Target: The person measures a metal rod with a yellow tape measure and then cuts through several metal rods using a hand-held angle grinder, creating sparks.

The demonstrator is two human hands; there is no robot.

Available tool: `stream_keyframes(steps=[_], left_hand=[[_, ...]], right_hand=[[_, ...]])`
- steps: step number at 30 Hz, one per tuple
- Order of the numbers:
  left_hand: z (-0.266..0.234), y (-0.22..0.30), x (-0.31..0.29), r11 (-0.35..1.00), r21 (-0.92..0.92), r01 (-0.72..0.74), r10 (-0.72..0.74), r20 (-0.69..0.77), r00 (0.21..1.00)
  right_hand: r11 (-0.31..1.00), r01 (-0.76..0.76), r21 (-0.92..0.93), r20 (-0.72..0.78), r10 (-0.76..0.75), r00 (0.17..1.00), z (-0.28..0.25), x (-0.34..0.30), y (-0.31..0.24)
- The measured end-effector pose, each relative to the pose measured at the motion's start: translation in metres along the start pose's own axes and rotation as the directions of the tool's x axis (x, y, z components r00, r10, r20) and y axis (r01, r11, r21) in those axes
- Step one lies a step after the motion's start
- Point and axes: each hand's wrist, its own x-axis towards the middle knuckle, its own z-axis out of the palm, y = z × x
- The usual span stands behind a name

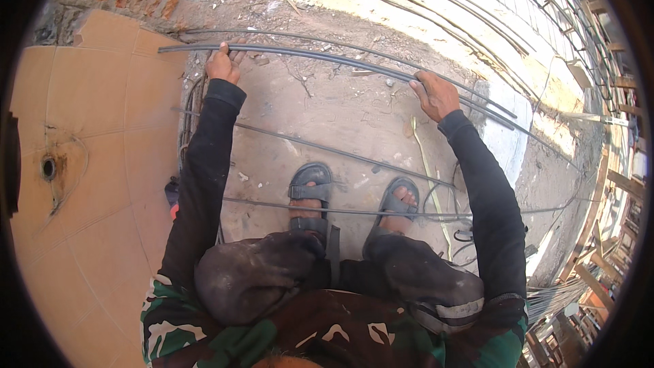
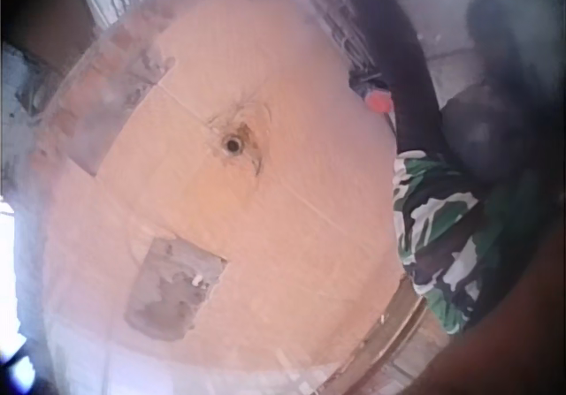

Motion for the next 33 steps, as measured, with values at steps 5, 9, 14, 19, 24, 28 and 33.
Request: stream_keyframes(steps=[5, 9, 14, 19, 24, 28, 33], left_hand=[[-0.012, -0.012, 0.016, 0.999, -0.031, 0.044, -0.049, -0.192, 0.98], [-0.015, -0.02, 0.017, 0.998, -0.026, 0.063, -0.066, -0.133, 0.989], [-0.029, -0.02, 0.027, 0.993, -0.039, 0.114, -0.116, -0.071, 0.991], [-0.026, -0.021, 0.035, 0.992, -0.051, 0.116, -0.119, -0.051, 0.992], [-0.033, -0.025, 0.038, 0.963, 0.148, 0.227, -0.211, -0.12, 0.97], [-0.044, -0.032, 0.033, 0.935, 0.172, 0.311, -0.304, -0.068, 0.95], [-0.054, -0.048, 0.036, 0.729, 0.678, 0.09, 0.106, -0.243, 0.964]], right_hand=[[0.994, -0.11, 0.027, 0.248, 0.1, 0.964, -0.003, 0.014, 0.0], [0.985, -0.161, 0.054, 0.205, 0.147, 0.968, 0.01, 0.011, 0.013], [0.945, -0.275, 0.177, 0.389, 0.19, 0.902, 0.0, 0.024, 0.013], [0.93, -0.321, 0.182, 0.464, 0.206, 0.861, -0.005, 0.033, 0.011], [0.958, -0.252, 0.139, 0.351, 0.191, 0.917, 0.01, 0.026, 0.014], [0.953, -0.289, 0.091, 0.339, 0.243, 0.909, 0.017, 0.024, 0.017], [0.931, -0.315, 0.187, 0.45, 0.204, 0.869, 0.013, 0.039, 0.016]])
